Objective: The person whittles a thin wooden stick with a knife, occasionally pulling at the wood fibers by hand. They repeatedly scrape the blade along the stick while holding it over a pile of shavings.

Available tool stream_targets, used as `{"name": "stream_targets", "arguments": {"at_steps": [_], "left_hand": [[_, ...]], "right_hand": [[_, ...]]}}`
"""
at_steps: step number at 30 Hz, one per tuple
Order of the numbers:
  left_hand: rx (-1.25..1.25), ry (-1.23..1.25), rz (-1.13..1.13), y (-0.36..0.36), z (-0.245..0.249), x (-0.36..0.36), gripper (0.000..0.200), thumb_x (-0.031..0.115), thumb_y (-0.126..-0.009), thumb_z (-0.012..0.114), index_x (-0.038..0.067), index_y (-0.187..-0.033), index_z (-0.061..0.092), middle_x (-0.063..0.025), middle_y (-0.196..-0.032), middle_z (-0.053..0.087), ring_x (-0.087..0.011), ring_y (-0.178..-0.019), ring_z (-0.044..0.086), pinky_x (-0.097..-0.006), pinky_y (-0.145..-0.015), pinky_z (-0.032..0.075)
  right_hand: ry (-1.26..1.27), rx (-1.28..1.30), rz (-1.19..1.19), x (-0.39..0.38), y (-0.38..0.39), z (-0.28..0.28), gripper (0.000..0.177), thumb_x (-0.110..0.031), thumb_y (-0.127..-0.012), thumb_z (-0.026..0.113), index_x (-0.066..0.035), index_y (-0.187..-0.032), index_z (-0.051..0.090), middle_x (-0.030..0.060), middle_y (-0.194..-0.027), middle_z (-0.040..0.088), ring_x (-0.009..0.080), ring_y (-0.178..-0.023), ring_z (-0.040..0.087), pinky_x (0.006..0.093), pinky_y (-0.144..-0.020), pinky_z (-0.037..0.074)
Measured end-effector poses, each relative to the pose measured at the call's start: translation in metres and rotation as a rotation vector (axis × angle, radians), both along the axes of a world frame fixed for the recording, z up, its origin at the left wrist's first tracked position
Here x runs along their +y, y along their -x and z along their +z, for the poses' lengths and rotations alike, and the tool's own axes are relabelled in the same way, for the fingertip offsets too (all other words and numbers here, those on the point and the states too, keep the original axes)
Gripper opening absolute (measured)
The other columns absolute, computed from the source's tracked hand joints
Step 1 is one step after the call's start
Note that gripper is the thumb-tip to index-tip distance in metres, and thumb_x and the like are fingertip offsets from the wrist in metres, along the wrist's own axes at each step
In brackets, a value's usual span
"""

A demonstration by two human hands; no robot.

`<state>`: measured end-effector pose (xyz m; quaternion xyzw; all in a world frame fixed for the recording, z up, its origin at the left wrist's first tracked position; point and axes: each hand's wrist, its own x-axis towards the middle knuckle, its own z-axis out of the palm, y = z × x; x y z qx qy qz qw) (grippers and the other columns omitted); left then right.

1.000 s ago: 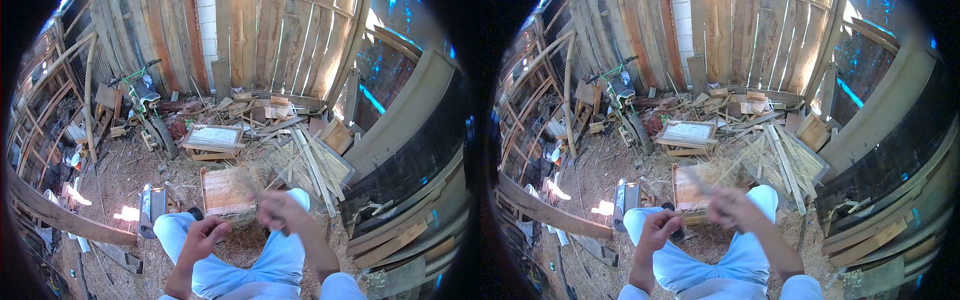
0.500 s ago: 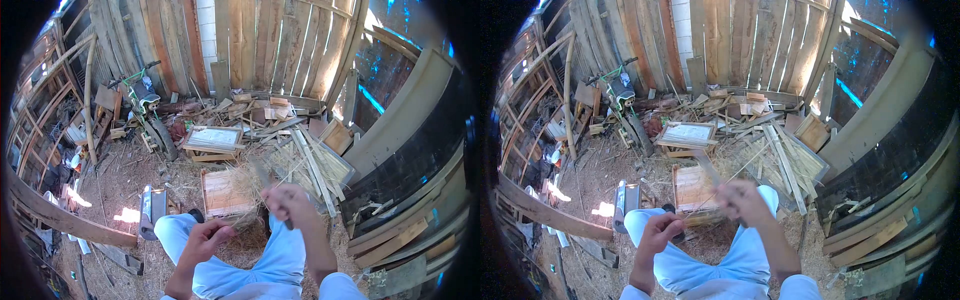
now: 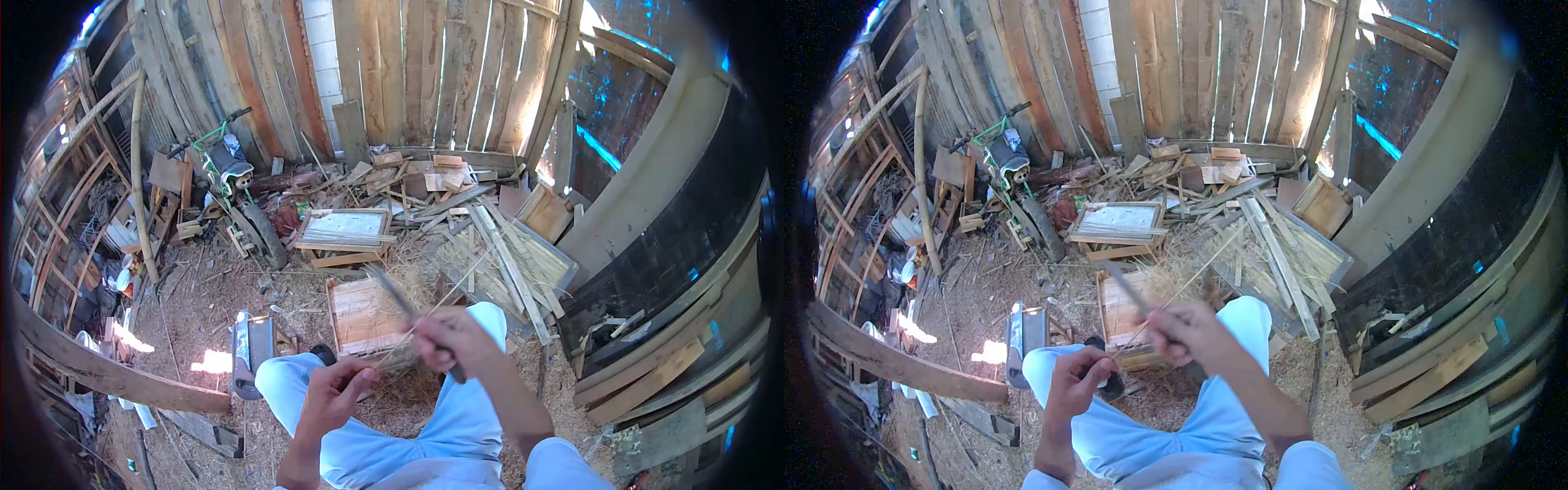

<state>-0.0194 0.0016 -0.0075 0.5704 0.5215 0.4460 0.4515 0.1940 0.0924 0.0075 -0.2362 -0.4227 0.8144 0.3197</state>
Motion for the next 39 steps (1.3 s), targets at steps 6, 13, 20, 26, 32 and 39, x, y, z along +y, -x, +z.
{"name": "stream_targets", "arguments": {"at_steps": [6,13,20,26,32,39], "left_hand": [[0.074,-0.045,-0.01,0.014,-0.009,-0.011,0.012,0.01,-0.087,0.06,-0.002,-0.085,0.063,-0.0024,-0.067,0.063,-0.0051,-0.058,0.051,-0.0206,-0.051,0.04],[0.053,-0.004,-0.021,0.024,-0.011,-0.013,0.011,0.008,-0.086,0.06,-0.002,-0.084,0.063,-0.0015,-0.065,0.061,-0.0053,-0.056,0.049,-0.0213,-0.05,0.037],[0.31,-0.123,0.06,0.004,0.006,0.003,0.008,0.007,-0.085,0.061,-0.001,-0.088,0.061,-0.0063,-0.062,0.059,-0.0068,-0.051,0.047,-0.0236,-0.046,0.035],[0.28,-0.323,0.155,-0.023,0.02,0.013,0.007,0.004,-0.085,0.061,0.0,-0.09,0.061,-0.01,-0.063,0.058,-0.0117,-0.05,0.05,-0.026,-0.046,0.038],[0.367,-0.327,0.155,-0.012,0.017,-0.001,0.006,0.003,-0.084,0.062,0.001,-0.089,0.061,-0.0093,-0.063,0.058,-0.0121,-0.051,0.053,-0.0258,-0.048,0.04],[0.352,-0.46,0.255,-0.023,0.016,0.003,0.008,0.001,-0.081,0.063,0.002,-0.088,0.06,-0.0107,-0.068,0.061,-0.0167,-0.054,0.058,-0.0272,-0.049,0.043]], "right_hand": [[-0.098,-0.038,-0.117,0.016,-0.038,0.013,0.035,-0.022,-0.093,0.053,0.01,-0.107,0.056,0.0014,-0.066,0.051,0.003,-0.045,0.038,0.0172,-0.037,0.026],[-0.137,-0.045,-0.256,0.024,-0.06,0.026,0.034,-0.023,-0.092,0.055,0.01,-0.101,0.053,0.002,-0.06,0.05,0.003,-0.043,0.037,0.0175,-0.035,0.026],[-0.093,0.013,-0.101,0.014,-0.029,0.017,0.032,-0.021,-0.094,0.052,0.008,-0.106,0.052,0.0047,-0.066,0.054,0.0029,-0.045,0.038,0.0167,-0.037,0.028],[-0.162,-0.039,0.029,-0.002,0.003,0.017,0.031,-0.021,-0.095,0.05,0.007,-0.108,0.055,0.0041,-0.07,0.056,0.0028,-0.048,0.038,0.017,-0.041,0.029],[-0.255,-0.089,-0.146,0.012,-0.029,0.023,0.031,-0.02,-0.094,0.05,0.007,-0.109,0.056,0.0026,-0.069,0.055,0.0028,-0.047,0.038,0.0166,-0.04,0.029],[-0.207,-0.138,0.011,-0.01,0.0,0.013,0.033,-0.018,-0.095,0.049,0.001,-0.121,0.051,0.0052,-0.068,0.058,0.003,-0.046,0.039,0.0171,-0.04,0.03]]}}
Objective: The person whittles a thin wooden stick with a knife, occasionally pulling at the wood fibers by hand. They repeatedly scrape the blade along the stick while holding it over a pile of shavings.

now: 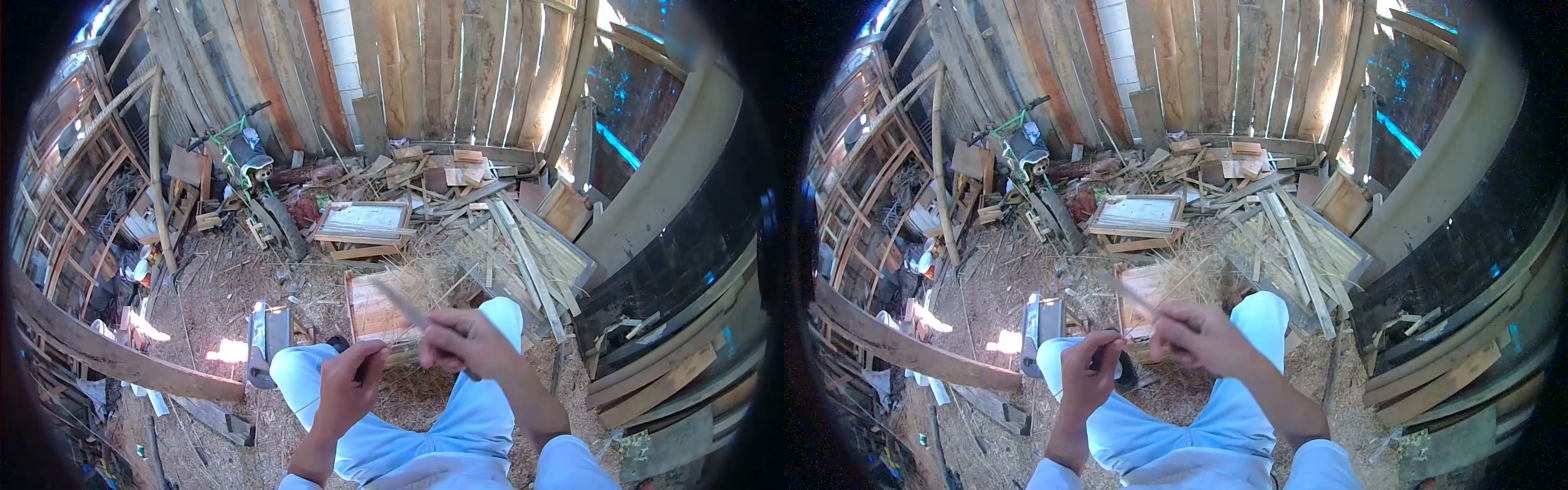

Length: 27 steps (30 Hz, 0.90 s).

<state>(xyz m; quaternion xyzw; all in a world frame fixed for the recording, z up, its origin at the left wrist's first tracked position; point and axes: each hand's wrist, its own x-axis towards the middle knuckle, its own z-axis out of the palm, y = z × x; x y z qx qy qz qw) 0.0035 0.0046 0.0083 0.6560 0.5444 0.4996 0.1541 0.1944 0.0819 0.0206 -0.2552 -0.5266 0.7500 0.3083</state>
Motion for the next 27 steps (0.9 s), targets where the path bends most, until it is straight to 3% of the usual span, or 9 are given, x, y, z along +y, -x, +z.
{"name": "stream_targets", "arguments": {"at_steps": [4,6,10,12,14,20,23,25,27], "left_hand": [[0.042,-0.025,0.008,0.001,0.005,-0.001,0.009,0.0,-0.08,0.064,0.002,-0.088,0.06,-0.0122,-0.071,0.062,-0.0206,-0.055,0.06,-0.0284,-0.05,0.044],[0.098,-0.025,-0.002,0.004,0.007,-0.004,0.006,0.0,-0.081,0.064,0.0,-0.085,0.061,-0.0086,-0.07,0.063,-0.0129,-0.057,0.059,-0.024,-0.051,0.044],[0.106,-0.01,-0.004,0.008,0.006,-0.01,0.006,0.001,-0.081,0.065,0.001,-0.085,0.061,-0.0083,-0.067,0.062,-0.0132,-0.055,0.059,-0.0246,-0.05,0.043],[0.091,-0.009,-0.002,0.009,0.005,-0.012,0.008,0.001,-0.08,0.065,0.002,-0.087,0.061,-0.0117,-0.073,0.064,-0.0228,-0.054,0.06,-0.0295,-0.047,0.045],[0.091,0.005,-0.006,0.01,0.006,-0.013,0.008,0.001,-0.08,0.065,0.002,-0.087,0.061,-0.0118,-0.072,0.063,-0.022,-0.053,0.06,-0.0294,-0.047,0.044],[0.05,0.053,0.0,0.003,0.01,-0.007,0.008,0.001,-0.081,0.063,0.002,-0.089,0.061,-0.0121,-0.067,0.061,-0.0176,-0.05,0.057,-0.0285,-0.045,0.041],[0.051,0.06,-0.003,0.006,0.01,-0.008,0.007,0.002,-0.082,0.063,0.002,-0.089,0.062,-0.0117,-0.065,0.06,-0.0157,-0.05,0.056,-0.0277,-0.045,0.04],[0.043,0.089,-0.003,0.011,0.007,-0.011,0.006,0.002,-0.083,0.062,0.001,-0.089,0.062,-0.0114,-0.064,0.06,-0.0149,-0.05,0.056,-0.0274,-0.045,0.04],[-0.017,0.126,-0.051,0.016,0.003,-0.013,0.006,0.002,-0.084,0.062,0.001,-0.089,0.062,-0.0097,-0.063,0.06,-0.0128,-0.048,0.053,-0.0263,-0.044,0.038]], "right_hand": [[0.073,0.081,0.014,-0.004,0.003,0.002,0.034,-0.017,-0.094,0.051,0.002,-0.121,0.051,0.0055,-0.069,0.058,0.0029,-0.046,0.037,0.0172,-0.04,0.029],[0.022,0.065,-0.052,0.003,-0.004,0.008,0.034,-0.017,-0.093,0.052,0.004,-0.12,0.052,0.0049,-0.069,0.056,0.0031,-0.047,0.037,0.0165,-0.04,0.028],[0.056,0.119,-0.118,0.006,-0.016,0.017,0.036,-0.016,-0.092,0.053,0.005,-0.121,0.052,0.0034,-0.067,0.053,0.0035,-0.047,0.038,0.0159,-0.04,0.028],[0.063,0.12,-0.158,0.01,-0.021,0.015,0.036,-0.016,-0.092,0.054,0.005,-0.121,0.052,0.004,-0.068,0.053,0.0037,-0.047,0.039,0.0161,-0.039,0.028],[0.047,0.147,-0.223,0.013,-0.024,0.017,0.036,-0.016,-0.092,0.054,0.005,-0.121,0.051,0.0038,-0.067,0.053,0.0038,-0.047,0.039,0.0165,-0.039,0.028],[-0.018,-0.042,0.105,-0.005,0.006,-0.002,0.03,-0.019,-0.093,0.051,0.0,-0.116,0.056,0.0012,-0.064,0.051,0.0027,-0.046,0.038,0.0179,-0.04,0.029],[-0.043,-0.026,0.118,-0.007,0.008,0.002,0.033,-0.02,-0.093,0.052,0.0,-0.119,0.055,0.0008,-0.064,0.051,0.0027,-0.044,0.037,0.0178,-0.039,0.029],[0.061,0.013,-0.175,0.01,-0.008,0.009,0.036,-0.021,-0.092,0.053,0.0,-0.121,0.053,0.0017,-0.064,0.051,0.0028,-0.044,0.038,0.0174,-0.038,0.029],[0.065,0.094,-0.151,0.012,-0.015,0.014,0.037,-0.022,-0.092,0.054,0.001,-0.121,0.053,0.0022,-0.063,0.051,0.0029,-0.044,0.039,0.0171,-0.038,0.029]]}}
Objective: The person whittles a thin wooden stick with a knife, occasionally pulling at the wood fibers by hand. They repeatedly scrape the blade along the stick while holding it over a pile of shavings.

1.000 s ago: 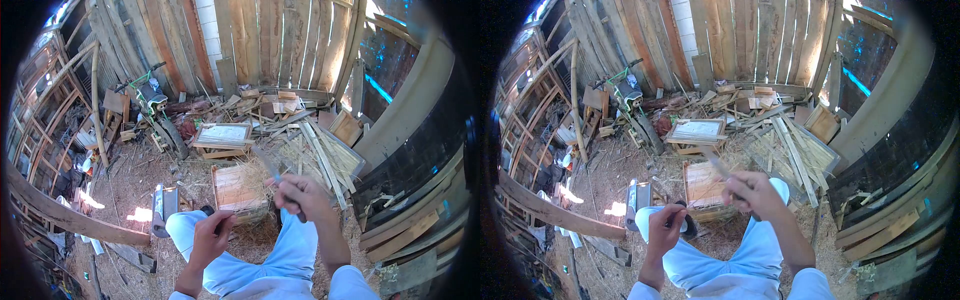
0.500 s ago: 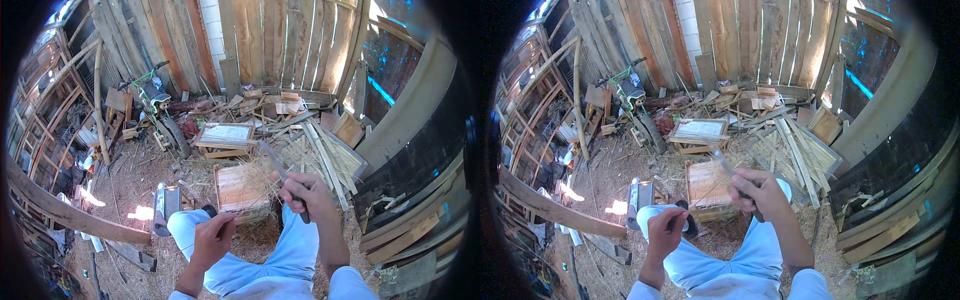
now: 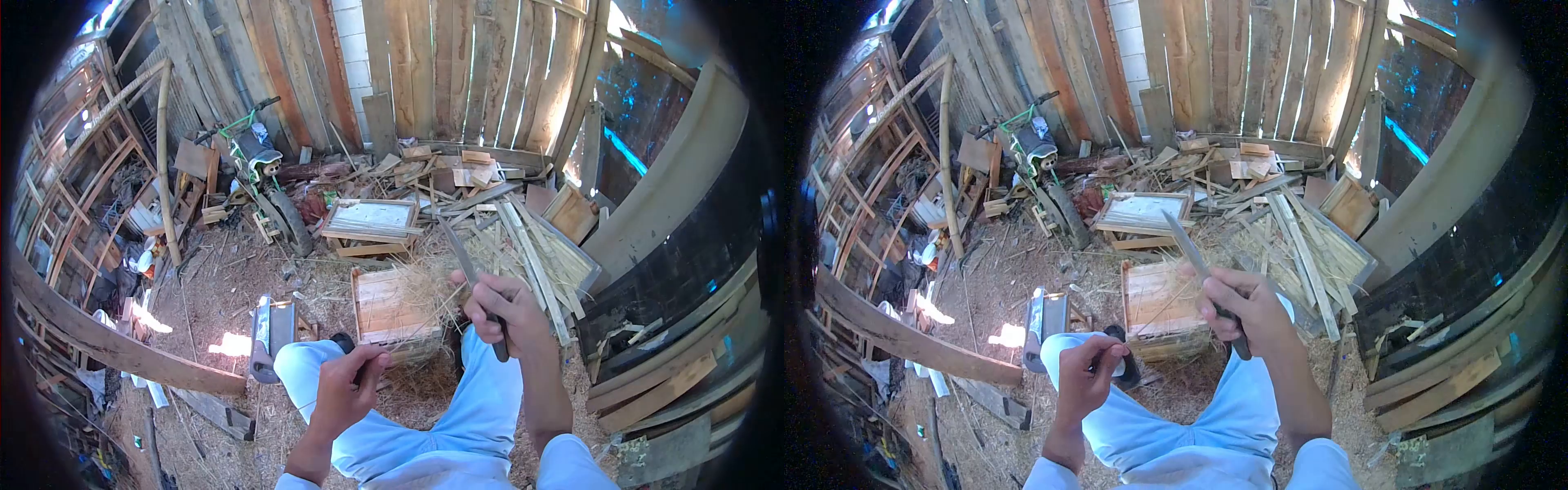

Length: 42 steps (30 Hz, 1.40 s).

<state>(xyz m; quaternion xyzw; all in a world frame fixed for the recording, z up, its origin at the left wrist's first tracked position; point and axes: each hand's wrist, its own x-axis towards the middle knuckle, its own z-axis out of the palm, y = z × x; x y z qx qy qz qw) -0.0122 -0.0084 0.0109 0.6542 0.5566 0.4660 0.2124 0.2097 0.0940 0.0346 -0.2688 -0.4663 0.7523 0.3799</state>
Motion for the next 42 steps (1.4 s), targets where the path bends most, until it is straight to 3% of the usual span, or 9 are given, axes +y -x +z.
{"name": "stream_targets", "arguments": {"at_steps": [3,5,9,11,15,19,24,28,42], "left_hand": [[-0.039,-0.017,-0.018,-0.004,0.003,0.003,0.005,0.003,-0.084,0.061,0.001,-0.089,0.062,-0.0076,-0.061,0.058,-0.0117,-0.047,0.049,-0.0262,-0.044,0.037],[-0.036,-0.004,-0.029,-0.008,0.003,0.004,0.006,0.002,-0.084,0.061,0.001,-0.089,0.062,-0.0076,-0.061,0.057,-0.0121,-0.048,0.049,-0.026,-0.045,0.037],[-0.013,0.023,-0.051,-0.003,0.003,0.0,0.006,0.002,-0.084,0.061,0.001,-0.09,0.062,-0.009,-0.063,0.058,-0.0133,-0.051,0.051,-0.0258,-0.048,0.039],[-0.023,0.012,-0.053,-0.002,0.002,0.0,0.006,0.002,-0.084,0.062,0.001,-0.09,0.062,-0.0095,-0.064,0.059,-0.0133,-0.052,0.052,-0.0256,-0.048,0.039],[-0.033,-0.016,-0.059,-0.008,0.005,0.005,0.007,0.001,-0.083,0.062,0.001,-0.089,0.062,-0.0104,-0.066,0.06,-0.0138,-0.053,0.054,-0.026,-0.049,0.041],[-0.004,0.0,-0.058,-0.007,0.007,-0.001,0.006,0.001,-0.082,0.062,0.001,-0.089,0.063,-0.0107,-0.067,0.062,-0.0145,-0.053,0.055,-0.0267,-0.05,0.042],[0.002,-0.03,-0.051,-0.005,0.006,0.001,0.006,0.002,-0.082,0.063,0.001,-0.088,0.063,-0.01,-0.066,0.061,-0.0133,-0.051,0.054,-0.026,-0.048,0.041],[0.019,-0.005,-0.053,-0.003,0.0,-0.003,0.006,0.002,-0.082,0.063,0.001,-0.088,0.063,-0.0095,-0.065,0.061,-0.0127,-0.05,0.053,-0.0255,-0.047,0.041],[0.053,-0.028,0.011,-0.005,0.002,0.003,0.009,0.001,-0.08,0.065,0.001,-0.087,0.06,-0.0107,-0.067,0.061,-0.0169,-0.05,0.057,-0.0261,-0.046,0.041]], "right_hand": [[0.026,-0.131,0.213,-0.01,0.009,-0.003,0.036,-0.024,-0.092,0.055,0.003,-0.116,0.054,0.0039,-0.062,0.053,0.0038,-0.043,0.039,0.0171,-0.037,0.028],[-0.014,-0.013,0.354,-0.02,0.024,-0.01,0.035,-0.023,-0.092,0.054,0.004,-0.113,0.054,0.004,-0.062,0.054,0.0038,-0.043,0.04,0.0176,-0.036,0.028],[0.013,-0.016,0.122,-0.001,0.002,-0.005,0.035,-0.022,-0.093,0.052,-0.001,-0.122,0.053,0.0009,-0.07,0.054,0.0028,-0.046,0.038,0.0175,-0.039,0.029],[0.071,0.165,0.064,0.0,-0.003,0.001,0.035,-0.021,-0.094,0.052,0.0,-0.122,0.052,0.0009,-0.07,0.053,0.0028,-0.047,0.037,0.0173,-0.039,0.029],[0.042,-0.005,0.378,-0.021,0.02,-0.001,0.036,-0.02,-0.094,0.05,0.006,-0.119,0.051,0.0015,-0.061,0.048,0.0028,-0.044,0.036,0.0176,-0.038,0.028],[0.085,0.025,0.164,-0.006,0.002,0.01,0.038,-0.021,-0.093,0.051,0.007,-0.12,0.05,0.0004,-0.06,0.047,0.0024,-0.044,0.035,0.0164,-0.039,0.028],[0.123,-0.031,0.353,-0.016,0.015,0.002,0.039,-0.022,-0.093,0.053,0.008,-0.118,0.051,-0.0003,-0.06,0.046,0.0026,-0.043,0.035,0.0173,-0.037,0.027],[0.088,0.024,0.114,0.003,0.0,-0.003,0.032,-0.021,-0.094,0.05,0.004,-0.113,0.055,0.0006,-0.067,0.05,0.0031,-0.045,0.037,0.0178,-0.038,0.027],[0.068,0.062,0.098,0.002,-0.002,0.004,0.035,-0.02,-0.094,0.049,0.011,-0.113,0.05,0.0015,-0.064,0.049,0.0028,-0.045,0.036,0.0174,-0.037,0.028]]}}
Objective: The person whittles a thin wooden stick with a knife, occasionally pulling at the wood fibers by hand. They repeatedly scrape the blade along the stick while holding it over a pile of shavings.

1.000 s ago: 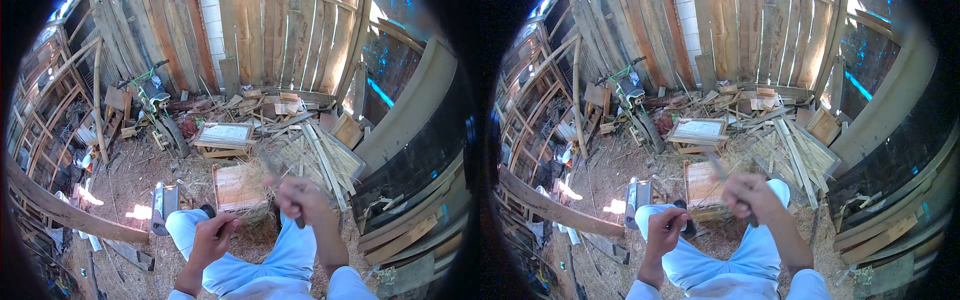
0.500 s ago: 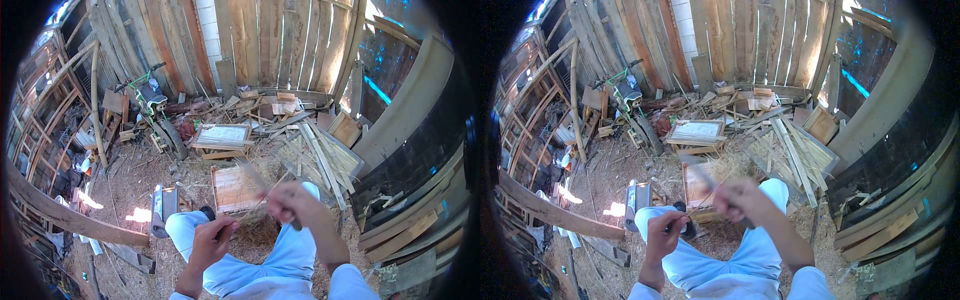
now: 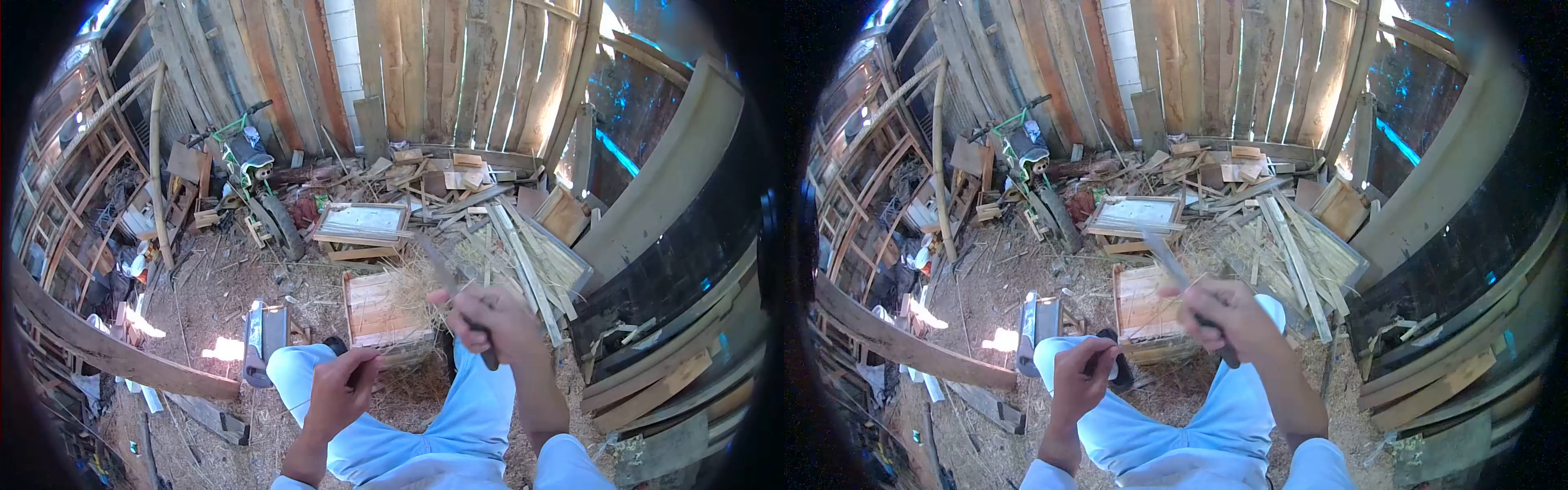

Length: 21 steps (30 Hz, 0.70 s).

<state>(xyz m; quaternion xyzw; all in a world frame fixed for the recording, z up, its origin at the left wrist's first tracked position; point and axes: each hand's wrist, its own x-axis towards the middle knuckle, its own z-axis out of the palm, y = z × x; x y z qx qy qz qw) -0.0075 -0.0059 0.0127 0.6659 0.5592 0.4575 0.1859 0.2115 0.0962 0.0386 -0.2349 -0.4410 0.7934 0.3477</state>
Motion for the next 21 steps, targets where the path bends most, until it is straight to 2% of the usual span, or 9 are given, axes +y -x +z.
{"name": "stream_targets", "arguments": {"at_steps": [2,7,9,13,15,17,18,21], "left_hand": [[0.013,-0.052,0.01,-0.007,-0.001,0.003,0.009,0.001,-0.08,0.065,0.001,-0.087,0.06,-0.0105,-0.067,0.061,-0.0165,-0.049,0.056,-0.0261,-0.046,0.041],[0.058,-0.13,0.072,-0.012,-0.001,0.005,0.009,0.002,-0.079,0.066,0.002,-0.085,0.06,-0.0093,-0.068,0.061,-0.0156,-0.049,0.055,-0.0265,-0.045,0.04],[0.016,-0.146,0.092,-0.01,-0.002,0.005,0.008,0.001,-0.079,0.066,0.002,-0.085,0.06,-0.0084,-0.067,0.06,-0.0155,-0.048,0.054,-0.0264,-0.045,0.039],[0.02,-0.119,0.099,-0.01,0.002,0.004,0.009,0.001,-0.078,0.066,0.002,-0.085,0.06,-0.008,-0.067,0.06,-0.0159,-0.048,0.054,-0.0264,-0.045,0.039],[0.058,-0.125,0.114,-0.014,0.0,0.007,0.009,0.001,-0.078,0.066,0.003,-0.084,0.061,-0.0082,-0.067,0.06,-0.0163,-0.049,0.055,-0.0265,-0.045,0.04],[0.052,-0.135,0.116,-0.019,0.001,0.008,0.009,0.001,-0.077,0.067,0.003,-0.084,0.061,-0.0084,-0.067,0.061,-0.0169,-0.05,0.055,-0.027,-0.045,0.041],[0.048,-0.144,0.125,-0.02,0.001,0.008,0.009,0.0,-0.077,0.067,0.003,-0.084,0.061,-0.0087,-0.067,0.061,-0.0175,-0.05,0.056,-0.0275,-0.046,0.041],[0.073,-0.216,0.12,-0.017,0.0,0.009,0.01,0.0,-0.076,0.067,0.003,-0.083,0.061,-0.0087,-0.068,0.061,-0.0191,-0.051,0.056,-0.0287,-0.046,0.042]], "right_hand": [[-0.064,-0.139,0.137,-0.009,0.014,-0.011,0.036,-0.02,-0.095,0.049,0.009,-0.116,0.05,0.0023,-0.065,0.05,0.0029,-0.045,0.036,0.0173,-0.039,0.027],[-0.055,-0.066,0.154,-0.014,0.022,-0.012,0.035,-0.021,-0.094,0.05,0.005,-0.117,0.053,0.0017,-0.066,0.051,0.0023,-0.046,0.036,0.0169,-0.039,0.027],[-0.125,-0.105,-0.049,-0.006,0.013,-0.002,0.035,-0.021,-0.095,0.049,0.006,-0.117,0.052,0.0019,-0.066,0.052,0.0021,-0.045,0.036,0.0165,-0.039,0.028],[-0.077,-0.047,-0.068,-0.006,0.004,0.005,0.03,-0.019,-0.095,0.048,0.003,-0.114,0.056,0.0015,-0.07,0.054,0.0024,-0.049,0.039,0.0169,-0.041,0.03],[-0.105,-0.103,-0.018,-0.013,0.015,-0.004,0.029,-0.019,-0.095,0.047,0.002,-0.113,0.057,0.0014,-0.07,0.054,0.0027,-0.049,0.039,0.0173,-0.041,0.03],[-0.088,-0.106,0.231,-0.023,0.027,-0.01,0.029,-0.019,-0.095,0.048,0.001,-0.114,0.057,0.001,-0.07,0.054,0.0029,-0.05,0.039,0.0174,-0.041,0.03],[-0.064,-0.11,0.204,-0.026,0.032,-0.01,0.028,-0.015,-0.095,0.047,0.004,-0.115,0.054,0.0025,-0.067,0.054,0.0038,-0.046,0.037,0.0181,-0.041,0.029],[-0.044,-0.067,0.1,-0.016,0.021,-0.013,0.03,-0.016,-0.095,0.048,0.005,-0.116,0.053,0.0028,-0.067,0.054,0.0039,-0.046,0.038,0.0178,-0.041,0.029]]}}
